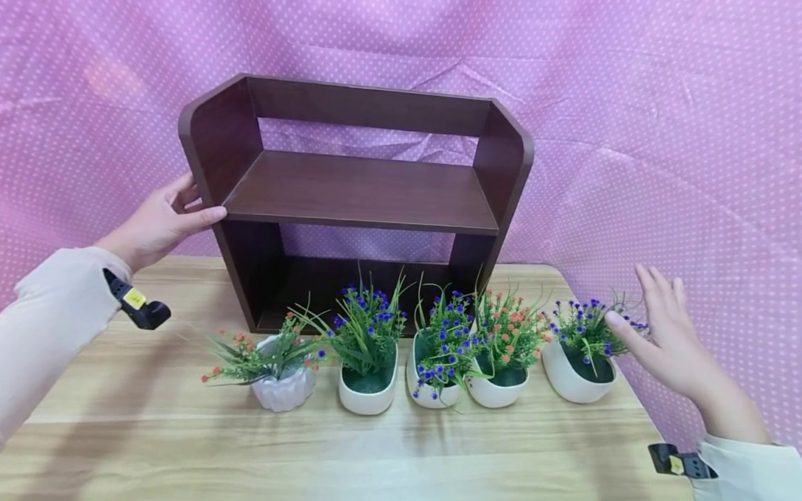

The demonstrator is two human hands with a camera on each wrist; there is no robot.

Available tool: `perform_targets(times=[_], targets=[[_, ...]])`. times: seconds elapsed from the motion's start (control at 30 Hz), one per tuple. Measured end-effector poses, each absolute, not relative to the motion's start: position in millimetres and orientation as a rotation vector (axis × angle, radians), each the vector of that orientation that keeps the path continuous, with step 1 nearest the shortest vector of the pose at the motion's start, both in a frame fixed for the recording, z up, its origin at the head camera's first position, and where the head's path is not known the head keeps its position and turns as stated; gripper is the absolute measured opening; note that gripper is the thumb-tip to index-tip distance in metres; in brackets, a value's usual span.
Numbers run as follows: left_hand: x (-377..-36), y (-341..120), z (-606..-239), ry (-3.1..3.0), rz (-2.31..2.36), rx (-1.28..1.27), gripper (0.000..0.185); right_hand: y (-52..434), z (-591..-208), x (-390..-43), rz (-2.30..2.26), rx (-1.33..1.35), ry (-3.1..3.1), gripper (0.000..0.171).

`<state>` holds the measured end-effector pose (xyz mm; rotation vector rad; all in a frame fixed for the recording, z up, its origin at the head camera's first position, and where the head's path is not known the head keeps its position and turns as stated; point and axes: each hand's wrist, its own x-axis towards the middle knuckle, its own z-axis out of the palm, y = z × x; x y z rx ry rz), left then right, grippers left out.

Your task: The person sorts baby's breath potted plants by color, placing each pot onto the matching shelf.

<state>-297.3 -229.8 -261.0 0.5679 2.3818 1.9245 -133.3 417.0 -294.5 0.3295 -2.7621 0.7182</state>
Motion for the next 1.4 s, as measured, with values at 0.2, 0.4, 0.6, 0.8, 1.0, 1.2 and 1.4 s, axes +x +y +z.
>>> perform_targets(times=[0.2,0.4,0.6,0.8,1.0,1.2,1.4], targets=[[-294.5,-236.5,-266.0,2.357,1.951,0.579,0.075,414.7,-299.1,-133.5,0.744,0.326,-2.773,0.078],[-294.6,-241.6,-266.9,2.358,1.955,0.624,0.072,413.8,-306.2,-132.6,0.823,0.338,-2.755,0.076],[-301.0,-231.8,-263.5,2.325,1.97,0.627,0.073,428.5,-316.6,-121.7,0.88,0.295,-2.739,0.074],[-301.5,-231.4,-264.8,2.326,1.981,0.615,0.073,438.9,-329.1,-115.7,0.969,0.229,-2.742,0.074],[-302.4,-232.8,-268.2,2.336,1.974,0.609,0.072,444.4,-341.4,-112.5,1.152,0.116,-2.724,0.08],[-302.2,-232.6,-268.2,2.326,1.977,0.599,0.072,450.1,-357.4,-108.4,1.241,0.034,-2.634,0.083],[-301.3,-231.2,-266.5,2.309,1.999,0.597,0.071,456.3,-370.5,-104.4,1.255,-0.028,-2.529,0.079]])
